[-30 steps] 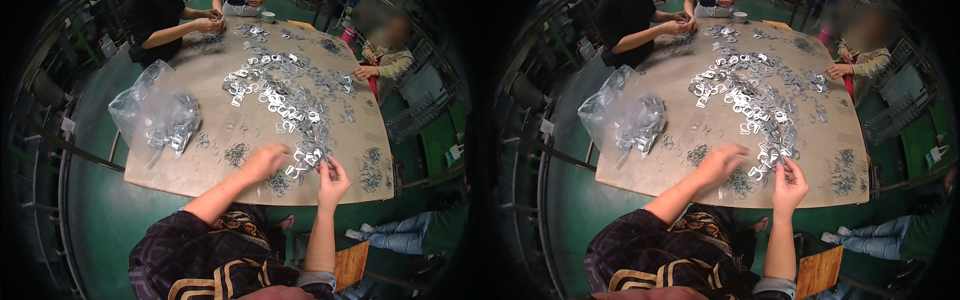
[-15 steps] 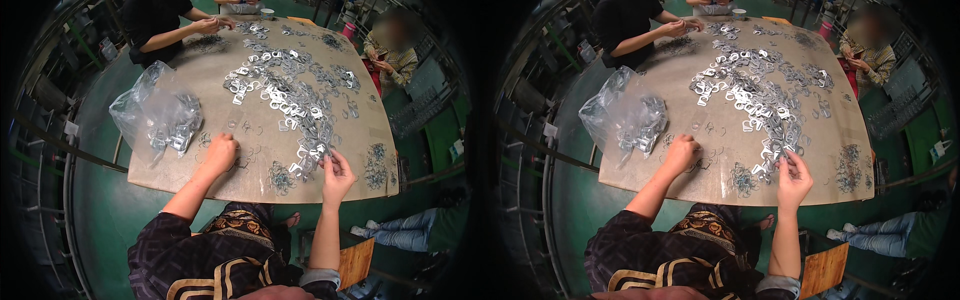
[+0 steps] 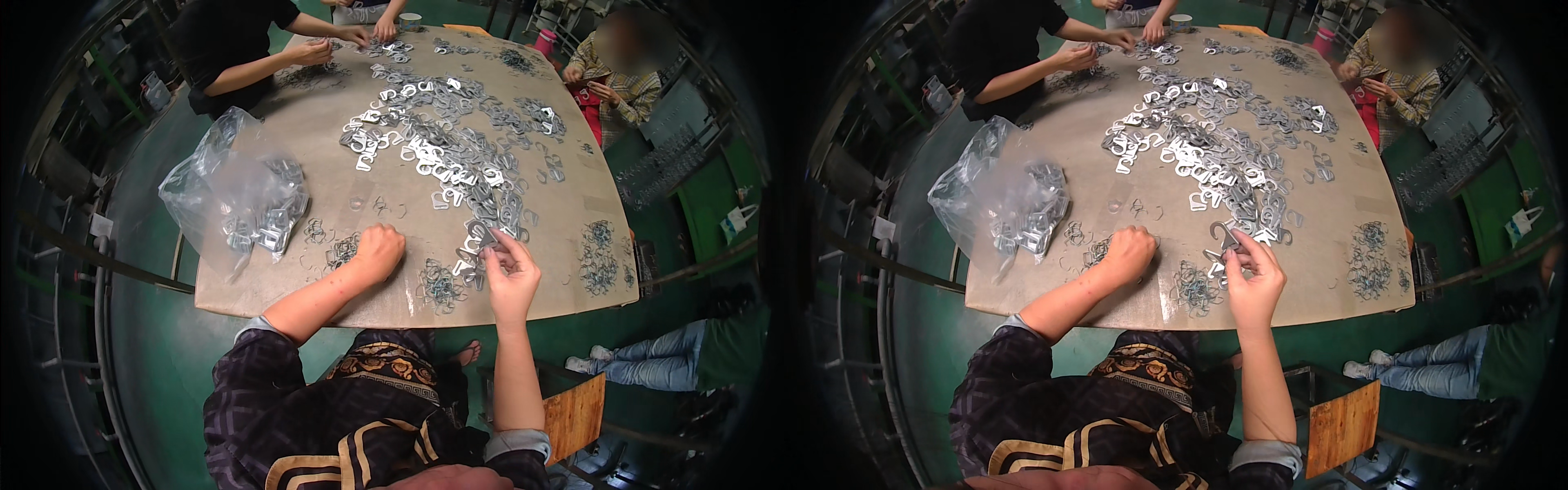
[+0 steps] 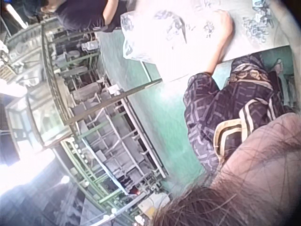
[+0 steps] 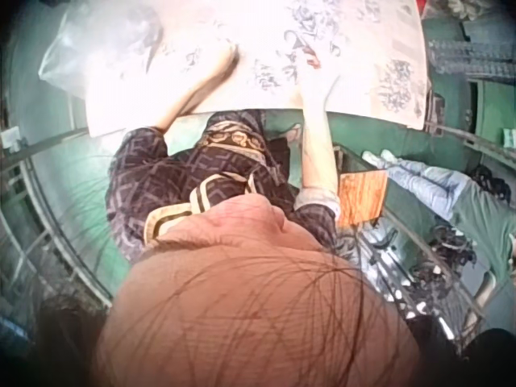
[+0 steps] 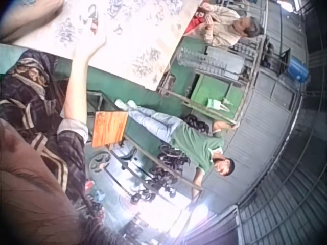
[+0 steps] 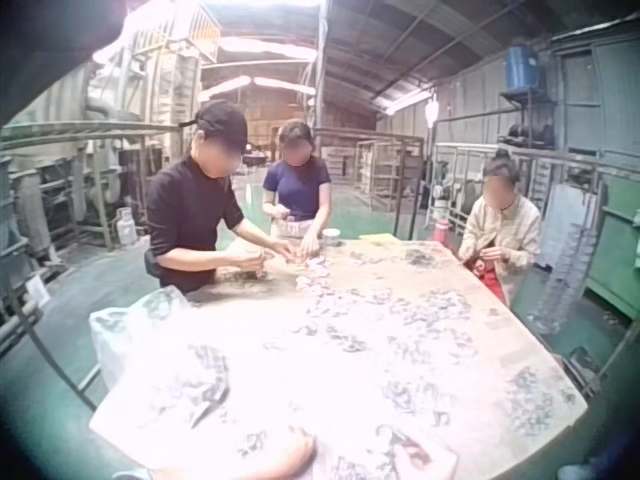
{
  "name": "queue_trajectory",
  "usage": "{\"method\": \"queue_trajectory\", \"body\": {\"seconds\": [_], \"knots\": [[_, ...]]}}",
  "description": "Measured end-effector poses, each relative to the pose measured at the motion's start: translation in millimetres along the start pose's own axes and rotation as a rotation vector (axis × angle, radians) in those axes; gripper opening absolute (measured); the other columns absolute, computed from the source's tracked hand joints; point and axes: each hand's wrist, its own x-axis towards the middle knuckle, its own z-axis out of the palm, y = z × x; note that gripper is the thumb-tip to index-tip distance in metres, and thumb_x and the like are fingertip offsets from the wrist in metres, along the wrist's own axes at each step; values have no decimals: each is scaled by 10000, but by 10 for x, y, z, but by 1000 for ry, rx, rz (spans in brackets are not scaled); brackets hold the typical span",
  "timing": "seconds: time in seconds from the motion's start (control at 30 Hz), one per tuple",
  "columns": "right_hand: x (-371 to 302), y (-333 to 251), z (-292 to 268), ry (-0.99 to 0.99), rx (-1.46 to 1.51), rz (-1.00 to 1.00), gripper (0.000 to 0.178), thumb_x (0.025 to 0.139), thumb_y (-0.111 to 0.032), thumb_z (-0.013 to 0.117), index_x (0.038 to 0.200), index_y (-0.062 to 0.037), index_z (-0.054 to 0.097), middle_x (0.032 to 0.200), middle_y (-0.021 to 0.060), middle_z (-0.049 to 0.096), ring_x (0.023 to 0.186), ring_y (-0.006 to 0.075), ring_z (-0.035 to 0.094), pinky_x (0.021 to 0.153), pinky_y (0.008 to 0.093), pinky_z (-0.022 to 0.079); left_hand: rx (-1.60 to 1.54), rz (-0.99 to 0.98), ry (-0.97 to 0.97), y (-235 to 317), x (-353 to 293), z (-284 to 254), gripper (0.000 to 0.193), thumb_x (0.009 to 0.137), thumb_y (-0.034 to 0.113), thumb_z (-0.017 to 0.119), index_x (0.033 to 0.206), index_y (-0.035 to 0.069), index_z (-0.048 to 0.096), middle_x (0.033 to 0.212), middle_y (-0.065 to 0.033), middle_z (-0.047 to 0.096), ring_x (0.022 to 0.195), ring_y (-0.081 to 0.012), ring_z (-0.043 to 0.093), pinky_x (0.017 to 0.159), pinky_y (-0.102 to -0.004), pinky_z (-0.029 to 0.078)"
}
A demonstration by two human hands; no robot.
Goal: The person assembles small metal hooks and wire loops by hand at a table in a workshop. They pick up hooks and loops, connect them, and place the assembled units on the table. Other workers are visible in the background performing similar tasks.
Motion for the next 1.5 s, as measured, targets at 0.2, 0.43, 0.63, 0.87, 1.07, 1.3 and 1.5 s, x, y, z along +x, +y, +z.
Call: {"method": "queue_trajectory", "body": {"seconds": [0.2,0.43,0.63,0.87,1.07,1.3,1.5], "knots": [[-40,55,58,-3,44,63,342,803,84,626,1137,16,646,866,75,654,726,110,659,674,244,512,-567,23,319,-264,65,-224,66,718,31,654,780,20,676,836,-110,639,856,-307,580,726,-441,494],[-49,-41,199,-48,-10,44,451,794,64,632,1233,-14,564,786,61,657,693,104,645,666,255,507,-1631,38,297,301,-137,-817,59,917,25,584,932,-25,609,893,-59,662,779,-105,638,701,-238,510],[-90,-116,250,-51,-123,-95,498,767,47,649,1249,-33,552,739,73,652,668,150,656,671,290,522,-1277,128,568,495,-84,-916,119,801,-4,665,913,21,635,904,-99,582,831,-207,570,738,-305,464],[32,-41,62,-30,-32,-77,405,776,6,685,1173,-29,614,819,114,647,706,176,646,664,285,510,-1404,193,772,489,61,-744,90,857,-2,595,937,36,577,982,-111,625,954,-226,582,888,-336,429],[-73,956,-340,-335,-621,78,343,760,-95,743,1089,-29,676,859,154,601,771,310,614,731,386,508,-1490,164,757,409,15,-733,81,892,-16,551,964,21,546,989,-114,631,935,-204,591,844,-317,467],[-86,1077,36,-305,-723,119,298,713,-110,776,979,-29,672,939,166,582,873,321,614,771,410,501,-1392,174,761,357,-11,-777,105,875,-34,549,969,14,541,976,-118,633,918,-206,592,824,-316,473],[218,1195,-310,-95,-512,376,253,704,-45,746,946,-29,675,720,105,627,643,228,632,627,353,521,-1360,137,760,265,-87,-773,105,865,-33,556,958,13,543,971,-116,638,905,-208,594,820,-316,471]]}}
